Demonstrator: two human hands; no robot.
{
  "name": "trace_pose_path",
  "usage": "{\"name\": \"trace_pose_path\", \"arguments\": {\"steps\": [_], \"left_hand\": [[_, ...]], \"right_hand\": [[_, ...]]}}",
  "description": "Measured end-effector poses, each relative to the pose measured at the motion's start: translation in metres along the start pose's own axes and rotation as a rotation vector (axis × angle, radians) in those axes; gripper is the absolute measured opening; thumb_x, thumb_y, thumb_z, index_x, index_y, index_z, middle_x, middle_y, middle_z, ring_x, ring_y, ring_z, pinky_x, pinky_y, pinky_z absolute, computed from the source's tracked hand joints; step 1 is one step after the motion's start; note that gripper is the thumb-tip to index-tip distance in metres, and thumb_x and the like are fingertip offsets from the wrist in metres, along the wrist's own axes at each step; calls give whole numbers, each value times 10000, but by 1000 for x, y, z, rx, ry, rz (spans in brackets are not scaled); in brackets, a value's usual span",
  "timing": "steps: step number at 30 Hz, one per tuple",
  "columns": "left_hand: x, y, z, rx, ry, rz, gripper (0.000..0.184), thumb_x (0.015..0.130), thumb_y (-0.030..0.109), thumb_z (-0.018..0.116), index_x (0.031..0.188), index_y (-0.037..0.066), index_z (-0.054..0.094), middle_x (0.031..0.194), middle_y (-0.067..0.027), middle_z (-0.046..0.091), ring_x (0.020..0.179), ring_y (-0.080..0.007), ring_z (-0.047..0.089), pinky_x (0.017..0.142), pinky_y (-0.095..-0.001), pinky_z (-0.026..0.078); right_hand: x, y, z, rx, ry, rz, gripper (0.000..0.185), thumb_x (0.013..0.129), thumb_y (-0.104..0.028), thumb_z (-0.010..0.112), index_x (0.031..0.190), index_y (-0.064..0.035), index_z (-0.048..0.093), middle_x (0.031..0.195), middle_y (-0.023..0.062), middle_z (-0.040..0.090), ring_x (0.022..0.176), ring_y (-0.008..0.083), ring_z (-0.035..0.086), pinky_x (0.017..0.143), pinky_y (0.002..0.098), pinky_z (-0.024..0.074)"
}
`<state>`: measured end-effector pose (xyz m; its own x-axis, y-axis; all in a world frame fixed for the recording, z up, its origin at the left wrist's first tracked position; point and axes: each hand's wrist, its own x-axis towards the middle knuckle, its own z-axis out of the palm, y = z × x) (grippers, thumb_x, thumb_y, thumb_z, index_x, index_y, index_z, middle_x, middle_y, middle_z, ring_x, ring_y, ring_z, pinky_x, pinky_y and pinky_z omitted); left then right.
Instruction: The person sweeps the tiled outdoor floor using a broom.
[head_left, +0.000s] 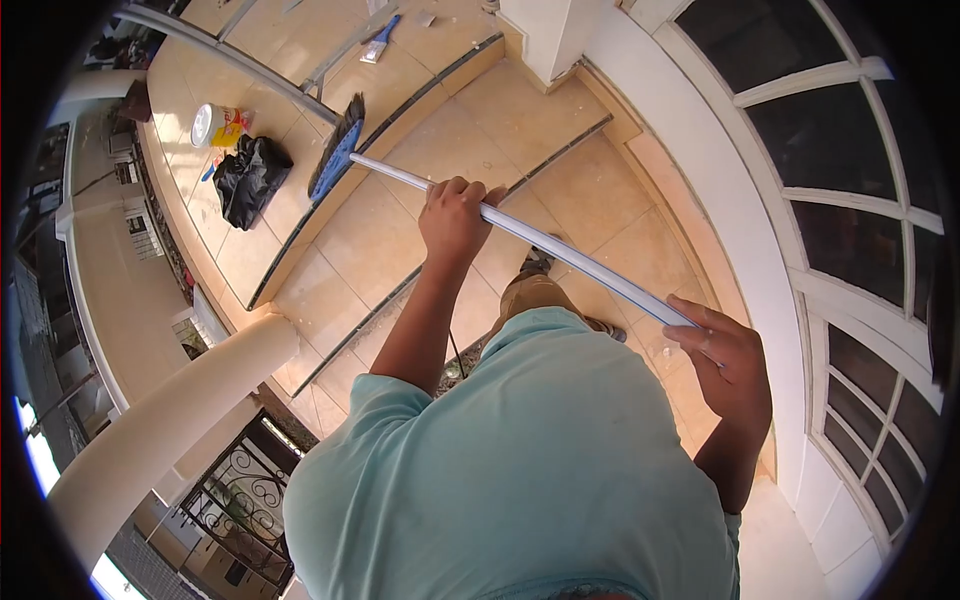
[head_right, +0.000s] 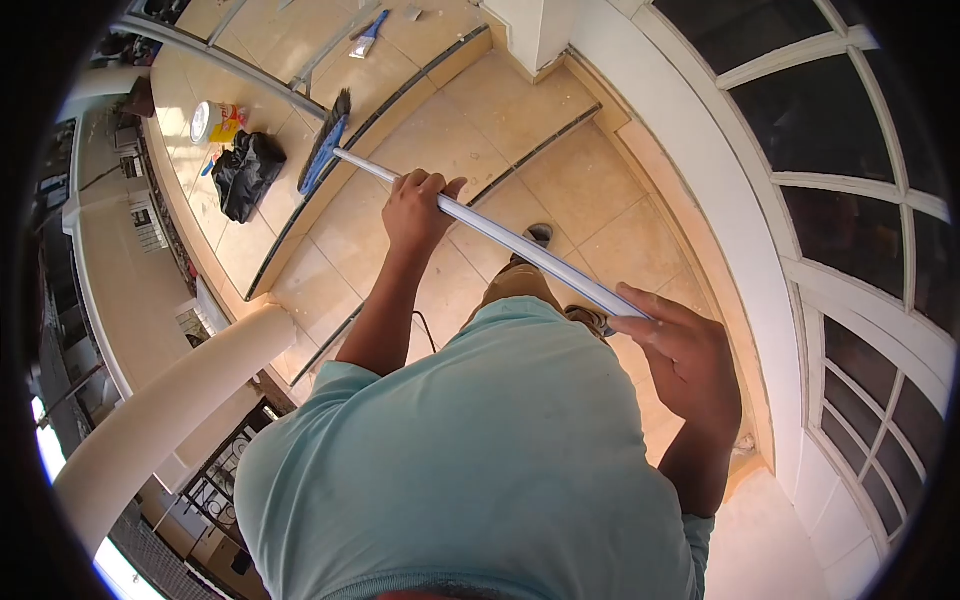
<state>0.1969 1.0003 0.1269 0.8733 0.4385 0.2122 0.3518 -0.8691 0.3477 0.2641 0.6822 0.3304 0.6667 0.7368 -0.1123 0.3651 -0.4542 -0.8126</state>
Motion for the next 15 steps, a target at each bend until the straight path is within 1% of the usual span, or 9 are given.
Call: {"name": "trace_pose_path", "arguments": {"steps": [2, 4, 6, 8, 9, 11, 12, 14, 15], "left_hand": [[0, -28, 23, 37, 0, -33, 310, 824, 372, 762, 682, 111, 675, 736, -44, 636, 757, -299, 655, 595, -434, 538], [-1, -46, 39, -2, -138, -63, 323, 833, 407, 740, 696, 118, 696, 753, -50, 650, 811, -314, 667, 655, -440, 566], [-8, -29, 48, -24, -223, -23, 323, 857, 428, 705, 756, 121, 713, 782, -46, 652, 877, -318, 674, 679, -435, 577], [-14, -3, 44, -26, -175, 19, 301, 850, 414, 714, 756, 128, 706, 771, -40, 640, 892, -307, 675, 663, -431, 570], [-18, 6, 36, -25, -177, 2, 301, 850, 414, 714, 756, 128, 706, 771, -40, 640, 892, -307, 675, 663, -431, 570], [-26, 22, 17, -100, -68, 35, 278, 832, 394, 738, 742, 134, 694, 751, -36, 625, 863, -297, 669, 628, -414, 558], [-29, 24, 6, -102, -72, 29, 278, 832, 394, 738, 742, 134, 694, 751, -36, 625, 863, -297, 669, 628, -414, 558], [-29, 11, -22, -54, -69, -48, 271, 817, 368, 762, 723, 131, 669, 737, -34, 613, 813, -286, 655, 601, -405, 544], [-26, -1, -34, -19, -18, -53, 277, 815, 351, 768, 713, 122, 652, 731, -36, 611, 792, -286, 648, 592, -401, 540]], "right_hand": [[19, 6, 22, 0, -18, 16, 304, 821, 121, 635, 1043, -54, 747, 1186, 175, 698, 993, 304, 720, 804, 327, 582], [29, 9, 36, -99, -85, -9, 297, 843, 98, 627, 1064, -60, 748, 1196, 151, 698, 982, 290, 718, 802, 326, 576], [22, 9, 27, -93, -104, 0, 294, 841, 91, 631, 1065, -61, 748, 1196, 156, 698, 987, 301, 718, 805, 333, 579], [7, 7, 7, -107, -49, 11, 274, 818, 97, 650, 1028, -49, 747, 1173, 183, 703, 993, 321, 720, 812, 336, 586], [-3, 2, 1, -107, -65, 8, 274, 818, 97, 650, 1028, -49, 747, 1173, 183, 703, 993, 321, 720, 812, 336, 586], [-20, -8, -12, -91, -22, 9, 247, 789, 108, 668, 973, -37, 746, 1144, 217, 705, 975, 344, 727, 799, 341, 597], [-18, -14, -15, -91, -29, 12, 247, 789, 108, 668, 973, -37, 746, 1144, 217, 705, 975, 344, 727, 799, 341, 597], [-14, -31, -11, -91, -59, -109, 220, 765, 103, 690, 932, -31, 742, 1124, 239, 704, 947, 352, 734, 775, 339, 605], [-4, -34, -6, -79, -62, -170, 223, 774, 86, 686, 939, -47, 754, 1125, 228, 707, 926, 346, 740, 747, 342, 610]]}}
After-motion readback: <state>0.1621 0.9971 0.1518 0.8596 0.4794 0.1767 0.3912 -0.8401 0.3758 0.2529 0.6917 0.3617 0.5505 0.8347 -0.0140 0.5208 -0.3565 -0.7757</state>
